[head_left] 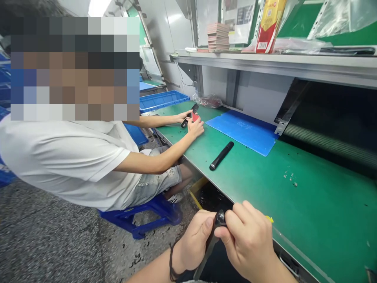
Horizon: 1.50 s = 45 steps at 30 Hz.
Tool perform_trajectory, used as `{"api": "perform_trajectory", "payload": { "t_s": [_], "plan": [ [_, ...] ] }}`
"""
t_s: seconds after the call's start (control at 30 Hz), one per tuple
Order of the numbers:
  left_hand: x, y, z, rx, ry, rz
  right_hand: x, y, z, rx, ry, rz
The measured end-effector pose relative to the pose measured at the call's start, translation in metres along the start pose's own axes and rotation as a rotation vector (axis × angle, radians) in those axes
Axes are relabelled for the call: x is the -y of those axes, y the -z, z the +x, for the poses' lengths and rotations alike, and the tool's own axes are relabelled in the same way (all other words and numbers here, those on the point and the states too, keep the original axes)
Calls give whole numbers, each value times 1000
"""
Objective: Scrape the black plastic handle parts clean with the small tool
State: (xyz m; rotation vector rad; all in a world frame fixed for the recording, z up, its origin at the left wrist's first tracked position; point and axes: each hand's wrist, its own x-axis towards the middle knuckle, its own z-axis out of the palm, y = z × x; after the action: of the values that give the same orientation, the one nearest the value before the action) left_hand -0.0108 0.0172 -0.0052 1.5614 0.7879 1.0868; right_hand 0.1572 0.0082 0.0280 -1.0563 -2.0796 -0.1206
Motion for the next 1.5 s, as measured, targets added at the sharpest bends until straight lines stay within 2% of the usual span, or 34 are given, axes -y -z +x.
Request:
{"api": "perform_trajectory", "payload": {
  "t_s": [0.13,0.27,0.5,0.67,0.87,1.13,1.5],
  "plan": [
    [-3,-1,4,-2,41,-20,-1,-5,-3,-86,37,-128],
    [-3,1,1,40,139,-49,-6,-4,-2,-33,-2,-124],
    [-1,-6,-2,6,280,-115,-12,-2,-5,-32,16,-245],
    [3,-14,2,-108,350,-136,-14,-11,-10,5,-17,-198],
    [-2,-16,11,-343,388,-22,-10,-15,-16,59,-27,-149],
    [-7,-11,26,-314,411,-88,-5,-19,-22,146,-7,-104],
    [5,-14,31,-289,444,-218,-7,-22,-28,157,-38,-70]
  ]
}}
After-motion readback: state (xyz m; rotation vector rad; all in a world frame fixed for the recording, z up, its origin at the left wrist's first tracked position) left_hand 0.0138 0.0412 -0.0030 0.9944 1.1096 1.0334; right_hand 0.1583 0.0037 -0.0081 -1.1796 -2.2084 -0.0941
